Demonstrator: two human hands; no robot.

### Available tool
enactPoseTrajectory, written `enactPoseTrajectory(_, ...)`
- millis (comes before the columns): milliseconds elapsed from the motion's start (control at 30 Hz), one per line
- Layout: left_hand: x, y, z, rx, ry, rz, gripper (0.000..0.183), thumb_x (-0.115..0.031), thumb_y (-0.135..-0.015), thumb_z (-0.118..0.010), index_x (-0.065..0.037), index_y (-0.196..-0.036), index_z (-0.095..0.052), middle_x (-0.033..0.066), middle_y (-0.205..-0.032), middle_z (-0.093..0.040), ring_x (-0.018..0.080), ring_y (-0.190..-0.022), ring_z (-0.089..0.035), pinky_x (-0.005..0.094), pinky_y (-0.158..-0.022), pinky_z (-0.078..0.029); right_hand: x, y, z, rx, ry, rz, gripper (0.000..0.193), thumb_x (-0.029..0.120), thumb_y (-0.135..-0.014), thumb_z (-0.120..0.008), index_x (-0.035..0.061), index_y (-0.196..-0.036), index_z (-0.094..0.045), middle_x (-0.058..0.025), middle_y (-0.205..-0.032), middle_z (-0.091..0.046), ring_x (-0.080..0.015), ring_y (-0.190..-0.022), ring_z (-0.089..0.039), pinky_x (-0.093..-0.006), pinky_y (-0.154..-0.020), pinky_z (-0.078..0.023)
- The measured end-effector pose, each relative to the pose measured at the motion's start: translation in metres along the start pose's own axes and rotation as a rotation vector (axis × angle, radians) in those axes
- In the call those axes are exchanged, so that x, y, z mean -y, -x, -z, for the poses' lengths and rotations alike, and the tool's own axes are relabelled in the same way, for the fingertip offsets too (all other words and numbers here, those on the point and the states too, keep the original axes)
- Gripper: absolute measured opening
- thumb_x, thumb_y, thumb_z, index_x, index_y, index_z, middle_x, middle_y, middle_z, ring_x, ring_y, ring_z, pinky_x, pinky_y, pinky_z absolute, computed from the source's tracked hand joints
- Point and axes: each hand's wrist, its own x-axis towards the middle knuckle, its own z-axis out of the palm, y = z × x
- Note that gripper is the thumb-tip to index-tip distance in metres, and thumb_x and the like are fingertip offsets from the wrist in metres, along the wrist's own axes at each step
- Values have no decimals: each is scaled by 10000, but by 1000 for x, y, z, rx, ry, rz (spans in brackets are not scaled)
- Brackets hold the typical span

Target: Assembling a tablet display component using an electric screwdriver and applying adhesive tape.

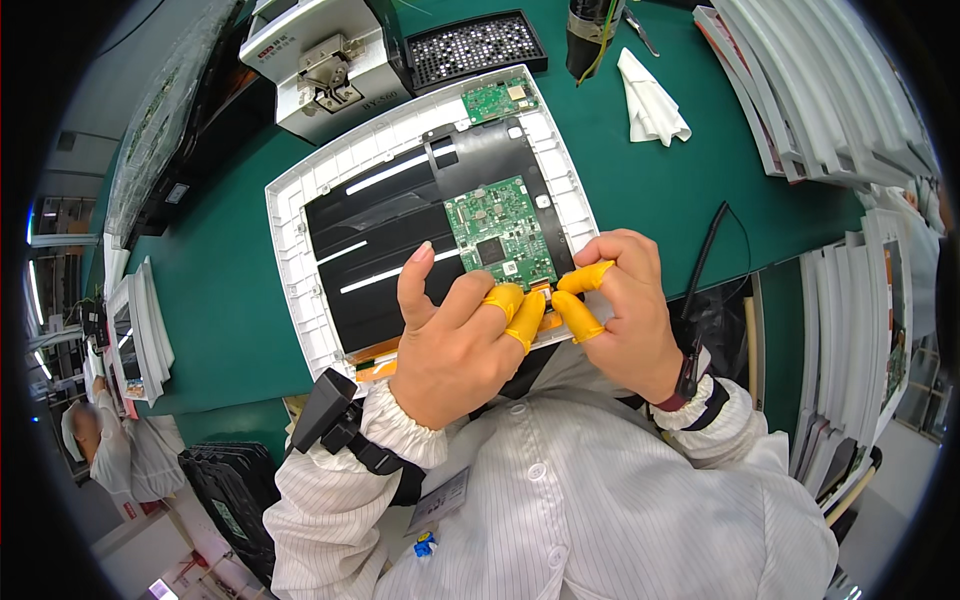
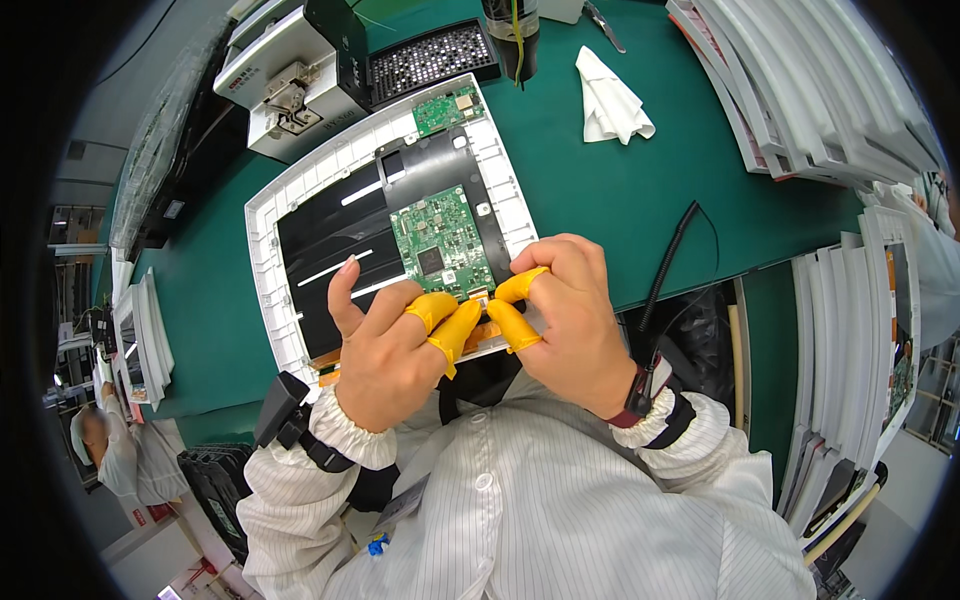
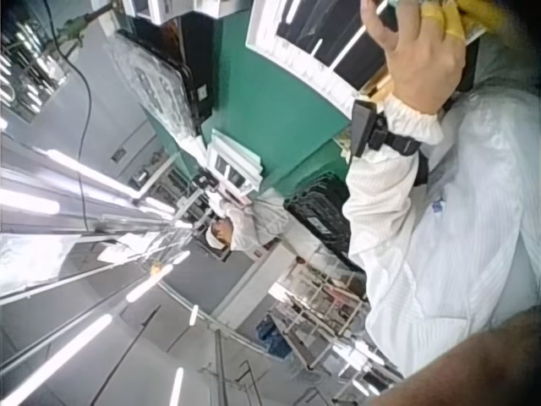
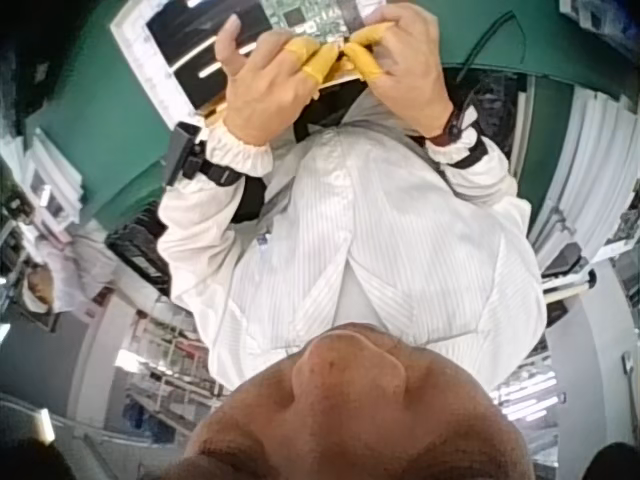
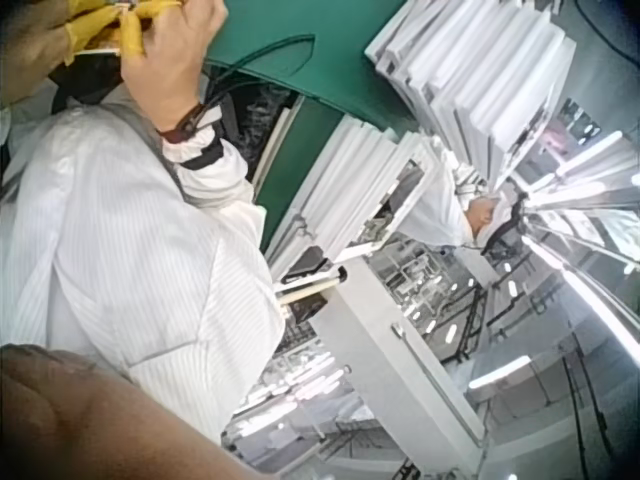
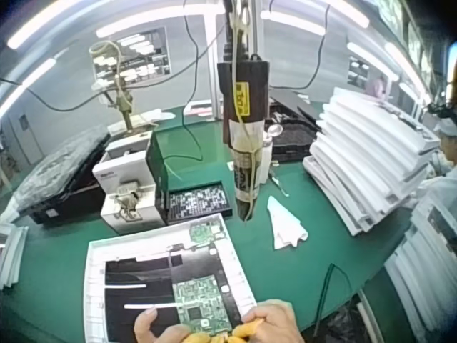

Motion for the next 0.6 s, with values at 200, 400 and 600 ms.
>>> enactPoseTrajectory(200, 1, 1, -1, -8, 4, 2, 62, -157, -675, -745, -119, -646, -705, -7, -766, -616, 203, -966, -643, 663, -1169, -145, 1, -1, 4, 62, 13, -1, 235, 5, -696, -798, 2, -846, -617, -127, -1140, -558, -342, -1106, -507, -413, -937, -440)
enactPoseTrajectory(400, 1, 0, 1, -9, -34, -13, 59, -152, -671, -742, -116, -647, -702, -5, -801, -644, 192, -958, -640, 659, -1170, -148, 2, -5, 7, 89, 0, -22, 234, 9, -696, -806, 2, -845, -626, -125, -1141, -559, -332, -1114, -502, -405, -937, -443)
enactPoseTrajectory(600, -1, 1, -1, -22, -63, 7, 58, -152, -682, -743, -119, -655, -703, -5, -844, -671, 179, -955, -636, 654, -1170, -152, 4, -5, 7, 104, 12, -49, 207, 10, -705, -809, -5, -817, -636, -123, -1151, -564, -328, -1118, -500, -392, -942, -448)
